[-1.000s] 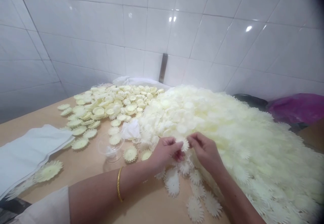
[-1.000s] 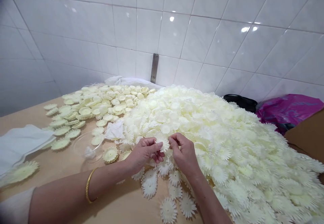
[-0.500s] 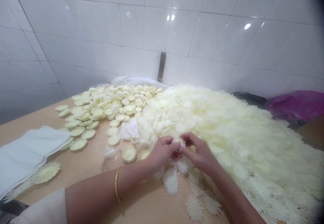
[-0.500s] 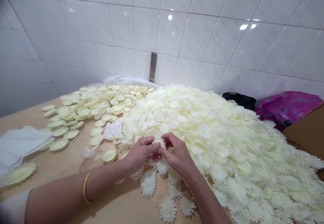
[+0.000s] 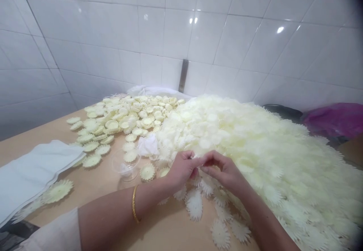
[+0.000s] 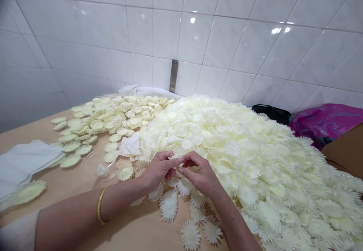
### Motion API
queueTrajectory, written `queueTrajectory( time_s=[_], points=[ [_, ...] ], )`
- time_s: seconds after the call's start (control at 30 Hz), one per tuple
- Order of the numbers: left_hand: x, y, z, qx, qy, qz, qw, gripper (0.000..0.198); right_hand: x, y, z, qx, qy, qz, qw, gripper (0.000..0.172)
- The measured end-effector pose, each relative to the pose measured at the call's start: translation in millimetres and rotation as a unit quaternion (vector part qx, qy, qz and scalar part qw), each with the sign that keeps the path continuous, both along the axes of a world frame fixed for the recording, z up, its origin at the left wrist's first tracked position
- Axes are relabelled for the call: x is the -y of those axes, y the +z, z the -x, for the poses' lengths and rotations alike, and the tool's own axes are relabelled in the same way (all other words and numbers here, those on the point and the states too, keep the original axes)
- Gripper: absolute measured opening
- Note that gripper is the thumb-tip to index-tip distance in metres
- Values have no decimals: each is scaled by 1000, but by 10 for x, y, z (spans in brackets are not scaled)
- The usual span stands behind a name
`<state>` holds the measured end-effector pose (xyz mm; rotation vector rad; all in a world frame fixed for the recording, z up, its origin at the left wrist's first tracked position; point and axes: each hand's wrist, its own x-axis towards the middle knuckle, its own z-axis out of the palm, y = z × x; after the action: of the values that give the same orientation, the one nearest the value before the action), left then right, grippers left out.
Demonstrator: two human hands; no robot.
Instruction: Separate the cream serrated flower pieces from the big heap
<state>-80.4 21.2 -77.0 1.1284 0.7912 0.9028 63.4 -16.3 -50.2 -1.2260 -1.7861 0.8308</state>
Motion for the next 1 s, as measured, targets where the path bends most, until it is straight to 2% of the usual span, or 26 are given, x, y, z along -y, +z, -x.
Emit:
queueTrajectory(
  time_s=[0.17,0.33,0.47,0.63,0.77,0.9,1.0],
  points=[
    [-25,2,-12,-3,10,13,1000,46,-13,-5,10,-44,16,34,998,15],
    [-48,-51,-11,26,-20,7,999,39,-16,-35,61,-63,25,30,997,16],
    [-31,-53,-4,12,-17,-12,1000,42,-5,-39,75,-7,-14,-8,1000,17],
    [-4,-17,-11,-68,-2,-82,994,48,4,-59,122,91,-63,-81,991,17],
    [3,-3,-32,-94,24,-133,986,43,-29,-126,149,238,-119,-181,947,22],
    [-18,-9,-41,-60,-9,-101,993,38,-50,-160,177,345,-163,-218,898,16],
    [-35,1,-39,-54,-13,-101,993,38,-41,-148,249,378,-218,-234,869,11]
  ],
)
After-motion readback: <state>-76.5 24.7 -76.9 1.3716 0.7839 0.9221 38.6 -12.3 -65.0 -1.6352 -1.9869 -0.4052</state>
